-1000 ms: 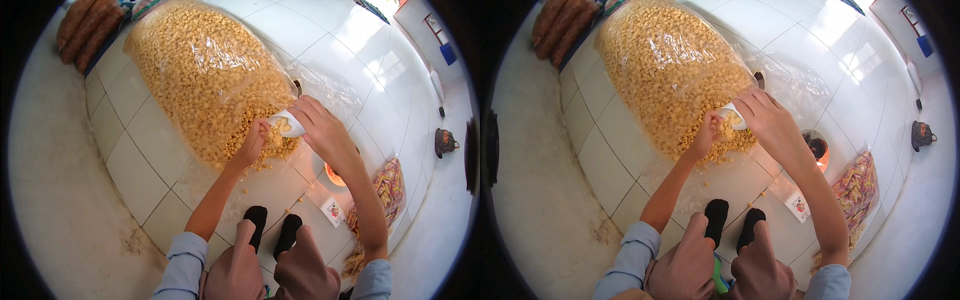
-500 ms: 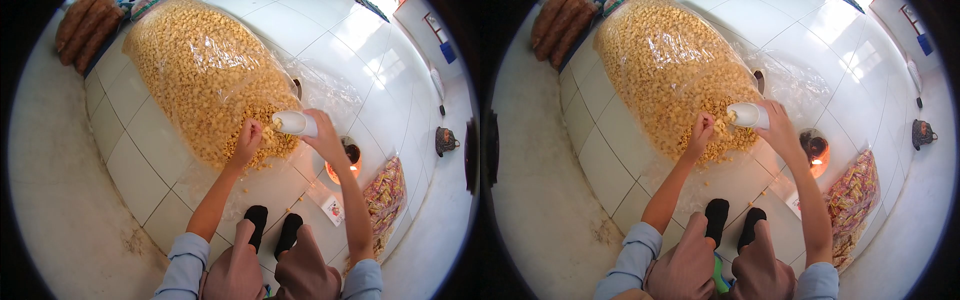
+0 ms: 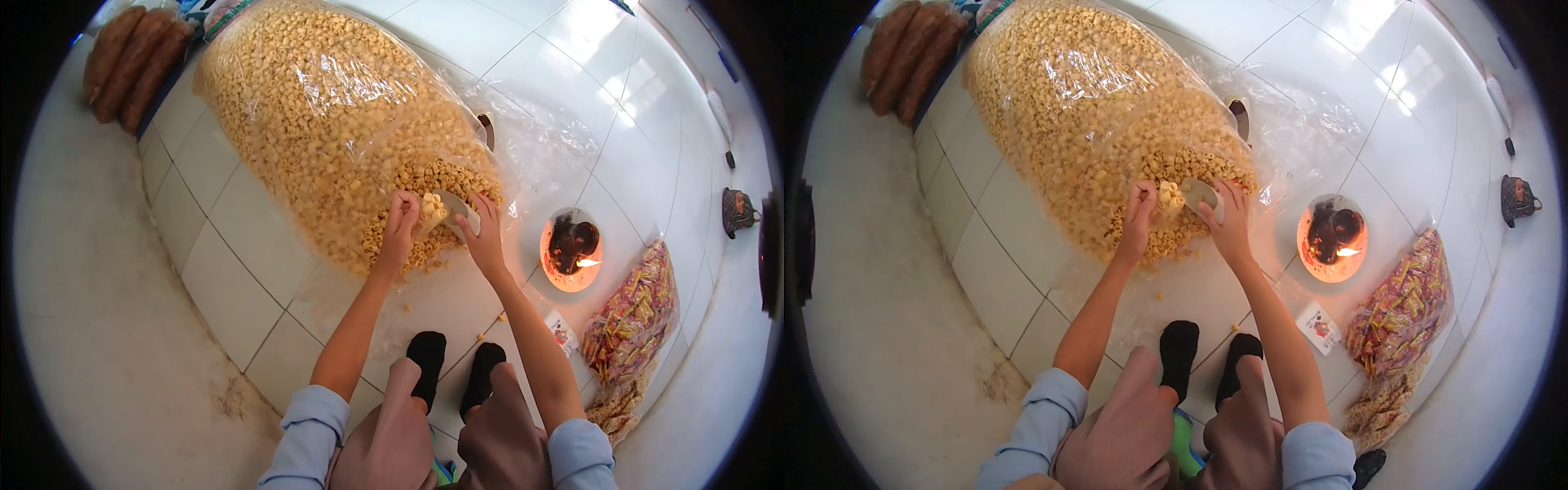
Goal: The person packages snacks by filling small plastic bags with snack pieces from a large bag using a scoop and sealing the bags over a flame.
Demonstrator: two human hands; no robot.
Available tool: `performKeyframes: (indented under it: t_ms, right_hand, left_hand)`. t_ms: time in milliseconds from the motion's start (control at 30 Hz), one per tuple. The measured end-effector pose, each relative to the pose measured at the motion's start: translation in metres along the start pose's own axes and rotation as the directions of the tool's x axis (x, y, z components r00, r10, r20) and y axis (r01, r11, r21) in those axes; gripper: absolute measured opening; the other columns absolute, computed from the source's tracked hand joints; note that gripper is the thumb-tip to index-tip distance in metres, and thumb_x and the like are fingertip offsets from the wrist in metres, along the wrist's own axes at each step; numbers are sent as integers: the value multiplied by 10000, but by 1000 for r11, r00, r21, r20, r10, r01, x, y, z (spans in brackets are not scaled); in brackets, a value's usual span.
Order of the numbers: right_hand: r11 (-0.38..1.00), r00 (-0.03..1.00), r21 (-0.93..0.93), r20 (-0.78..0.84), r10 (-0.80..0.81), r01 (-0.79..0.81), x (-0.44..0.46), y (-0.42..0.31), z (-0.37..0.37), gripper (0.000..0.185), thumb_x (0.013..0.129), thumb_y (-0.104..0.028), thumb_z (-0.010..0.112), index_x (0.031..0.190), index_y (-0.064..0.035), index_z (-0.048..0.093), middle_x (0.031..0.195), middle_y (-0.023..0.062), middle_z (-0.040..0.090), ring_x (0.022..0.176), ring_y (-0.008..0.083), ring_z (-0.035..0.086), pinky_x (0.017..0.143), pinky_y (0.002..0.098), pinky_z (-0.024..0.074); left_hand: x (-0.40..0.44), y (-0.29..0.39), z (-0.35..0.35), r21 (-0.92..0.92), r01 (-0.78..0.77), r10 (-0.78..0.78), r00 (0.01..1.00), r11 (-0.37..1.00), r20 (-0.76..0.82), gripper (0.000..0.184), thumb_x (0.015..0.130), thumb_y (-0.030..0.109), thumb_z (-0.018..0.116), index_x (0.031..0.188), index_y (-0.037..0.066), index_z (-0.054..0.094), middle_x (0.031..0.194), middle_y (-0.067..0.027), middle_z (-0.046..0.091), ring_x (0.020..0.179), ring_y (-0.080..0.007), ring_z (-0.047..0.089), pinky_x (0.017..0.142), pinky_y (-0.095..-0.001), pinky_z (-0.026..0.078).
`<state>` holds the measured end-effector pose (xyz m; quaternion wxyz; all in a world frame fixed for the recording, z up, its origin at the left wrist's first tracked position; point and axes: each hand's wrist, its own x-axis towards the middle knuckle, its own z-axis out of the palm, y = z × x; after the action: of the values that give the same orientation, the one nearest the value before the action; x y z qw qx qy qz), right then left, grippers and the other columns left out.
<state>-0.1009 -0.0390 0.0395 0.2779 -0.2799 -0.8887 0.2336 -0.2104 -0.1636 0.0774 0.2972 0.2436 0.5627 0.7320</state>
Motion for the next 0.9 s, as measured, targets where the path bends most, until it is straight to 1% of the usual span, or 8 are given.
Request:
performKeyframes:
  t_ms: [67, 167, 400, 500, 600, 733, 800, 900]
  right_hand:
    - [701, 945, 647, 303, 124, -300, 11, -26, -23, 377, 772, -149, 635, 1099, -14, 505, 1139, 95, 507, 1089, 204, 454, 924, 325, 345]
    - [497, 944, 805, 309, 115, -324, 15, -46, -33, 287, 786, -97, 616, 1050, -13, 540, 1091, 73, 540, 1019, 168, 498, 892, 295, 369]
    - [429, 953, 858, 200, 229, -283, 26, -56, -40, 126, 768, 3, 603, 893, -8, 593, 945, 59, 590, 912, 148, 544, 810, 250, 413]
    - [640, 992, 764, -1, 123, -79, 32, -57, -45, 62, 801, 11, 566, 861, -1, 573, 946, 61, 574, 923, 136, 532, 800, 249, 423]
    - [697, 993, 716, -47, 106, -41, 38, -57, -49, 63, 772, 12, 595, 831, -6, 588, 871, 60, 591, 825, 128, 549, 728, 237, 438]
    - [550, 974, 825, 2, 226, -129, 36, -56, -46, 59, 775, 15, 590, 829, -8, 583, 851, 47, 579, 779, 117, 544, 692, 223, 438]
    - [495, 969, 857, 20, 247, -144, 35, -56, -45, 63, 777, 16, 587, 836, -8, 581, 847, 41, 575, 766, 114, 542, 691, 217, 435]
    - [543, 973, 824, 37, 230, -159, 33, -51, -45, 66, 773, 7, 598, 835, -6, 580, 868, 42, 569, 774, 113, 542, 707, 217, 430]
  left_hand:
    - [0, 2, 3, -33, -1, 1, 1000, 999, 5, 72, 922, 141, 367, 863, 103, 354, 762, 26, 311, 659, -63, 282, 635, -198, 279]
    - [2, 2, 7, -80, -10, 10, 1000, 997, 9, 52, 921, 142, 371, 886, 103, 363, 798, 14, 327, 714, -71, 310, 693, -202, 290]
    - [10, 9, 17, -91, -131, 131, 991, 987, -9, 97, 906, 170, 424, 957, 91, 399, 1073, -58, 391, 1086, -152, 357, 959, -292, 249]
    - [13, 11, 18, -30, -183, 184, 983, 983, 20, 117, 894, 164, 448, 975, 88, 412, 1153, -79, 385, 1159, -185, 336, 990, -325, 242]
    - [13, 18, 22, -163, -162, 172, 984, 973, 49, 166, 874, 122, 476, 1028, 89, 421, 1191, -87, 385, 1149, -186, 362, 988, -330, 264]
    - [13, 29, 30, -253, -117, 144, 985, 960, 91, 297, 833, 77, 541, 1100, 88, 411, 1208, -88, 406, 1121, -178, 398, 970, -317, 295]
    - [16, 30, 33, 35, -175, 170, 979, 984, 115, 381, 781, 27, 602, 1120, 69, 432, 1159, -76, 473, 1078, -144, 441, 936, -286, 333]
    - [18, 27, 29, -16, -55, 56, 995, 998, 87, 313, 760, 11, 626, 1046, 38, 503, 1029, -53, 553, 985, -107, 500, 848, -239, 398]
